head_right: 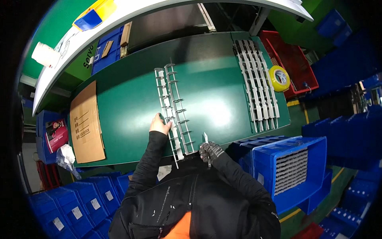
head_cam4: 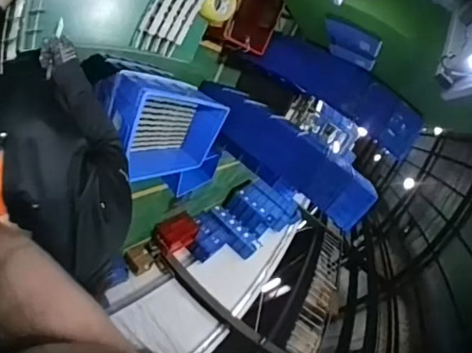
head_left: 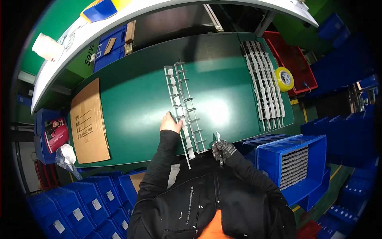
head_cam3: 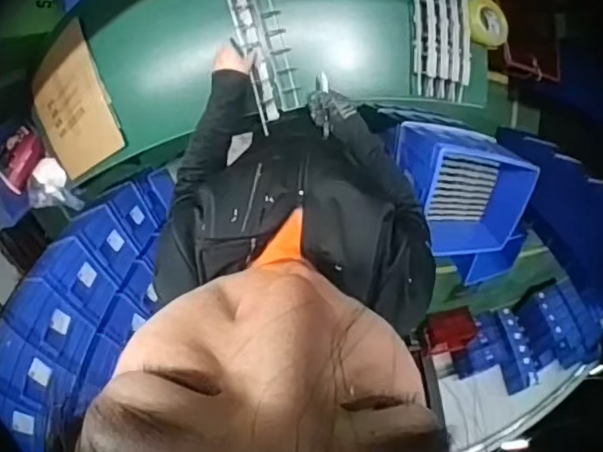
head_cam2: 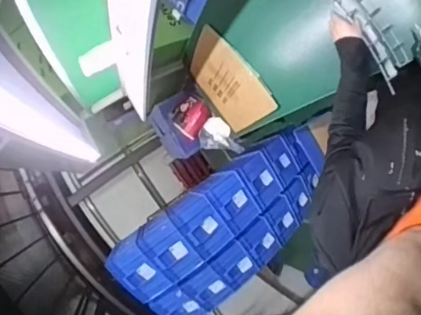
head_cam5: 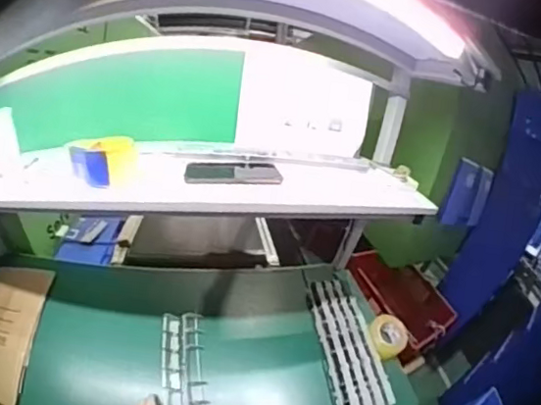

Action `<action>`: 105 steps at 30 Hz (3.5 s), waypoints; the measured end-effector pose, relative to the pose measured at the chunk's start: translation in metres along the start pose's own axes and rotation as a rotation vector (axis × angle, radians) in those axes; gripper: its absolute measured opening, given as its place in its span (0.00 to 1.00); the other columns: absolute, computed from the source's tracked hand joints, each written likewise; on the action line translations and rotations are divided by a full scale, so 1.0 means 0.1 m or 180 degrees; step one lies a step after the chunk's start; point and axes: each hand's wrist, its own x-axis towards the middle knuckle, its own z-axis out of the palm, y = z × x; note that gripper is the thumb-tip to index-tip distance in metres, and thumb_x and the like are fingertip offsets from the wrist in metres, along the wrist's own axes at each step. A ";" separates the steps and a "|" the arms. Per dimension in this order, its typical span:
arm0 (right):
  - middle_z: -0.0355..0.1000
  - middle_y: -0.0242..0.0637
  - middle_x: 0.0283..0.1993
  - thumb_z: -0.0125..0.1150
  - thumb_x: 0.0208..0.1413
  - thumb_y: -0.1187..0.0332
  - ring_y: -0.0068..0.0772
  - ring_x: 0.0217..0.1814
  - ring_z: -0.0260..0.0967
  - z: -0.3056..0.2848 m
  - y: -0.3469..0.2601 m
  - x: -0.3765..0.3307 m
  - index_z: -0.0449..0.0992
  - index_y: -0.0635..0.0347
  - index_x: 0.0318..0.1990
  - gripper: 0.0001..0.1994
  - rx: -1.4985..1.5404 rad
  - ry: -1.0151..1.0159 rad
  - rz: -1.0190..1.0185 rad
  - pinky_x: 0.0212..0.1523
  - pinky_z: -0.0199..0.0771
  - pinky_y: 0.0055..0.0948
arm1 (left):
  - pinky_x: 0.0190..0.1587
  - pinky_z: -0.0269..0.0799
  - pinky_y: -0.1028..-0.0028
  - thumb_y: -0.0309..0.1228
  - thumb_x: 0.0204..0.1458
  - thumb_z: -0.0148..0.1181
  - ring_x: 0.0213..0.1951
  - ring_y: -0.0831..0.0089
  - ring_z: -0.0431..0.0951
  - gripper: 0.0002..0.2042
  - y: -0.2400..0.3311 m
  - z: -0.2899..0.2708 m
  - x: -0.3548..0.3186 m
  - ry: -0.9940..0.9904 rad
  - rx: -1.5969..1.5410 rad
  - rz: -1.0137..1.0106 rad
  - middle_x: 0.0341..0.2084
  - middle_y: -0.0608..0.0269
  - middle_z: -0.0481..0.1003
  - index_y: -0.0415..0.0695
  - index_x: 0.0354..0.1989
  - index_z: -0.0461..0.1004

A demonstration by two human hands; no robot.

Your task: The person trims excess material from plastic parts using a small blade and places the finished parts onto the table.

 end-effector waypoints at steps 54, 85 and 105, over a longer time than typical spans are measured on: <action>0.64 0.33 0.17 0.48 0.53 0.66 0.21 0.16 0.59 1.23 -0.87 -0.26 0.72 0.64 0.32 0.10 -0.3969 -0.0528 -0.2632 0.19 0.60 0.23 | 0.24 0.74 0.76 0.31 0.49 0.51 0.29 0.64 0.77 0.21 0.23 -1.20 -1.04 -0.2493 -0.4573 -0.0366 0.38 0.48 0.70 0.34 0.51 0.59; 0.67 0.42 0.25 0.55 0.46 0.69 0.39 0.26 0.66 1.20 -0.81 -0.43 0.72 0.63 0.28 0.06 -0.4505 0.0038 -0.3411 0.27 0.65 0.31 | 0.24 0.75 0.76 0.33 0.50 0.51 0.30 0.64 0.76 0.23 0.31 -1.15 -1.01 -0.2427 -0.4701 -0.0420 0.40 0.47 0.69 0.38 0.53 0.57; 0.65 0.33 0.22 0.59 0.46 0.65 0.23 0.22 0.63 1.18 -0.81 -0.35 0.71 0.63 0.31 0.10 -0.4058 0.0332 -0.3142 0.20 0.62 0.23 | 0.25 0.75 0.74 0.34 0.51 0.50 0.29 0.63 0.77 0.22 0.30 -1.16 -0.97 -0.2466 -0.4644 -0.0478 0.40 0.48 0.69 0.38 0.53 0.57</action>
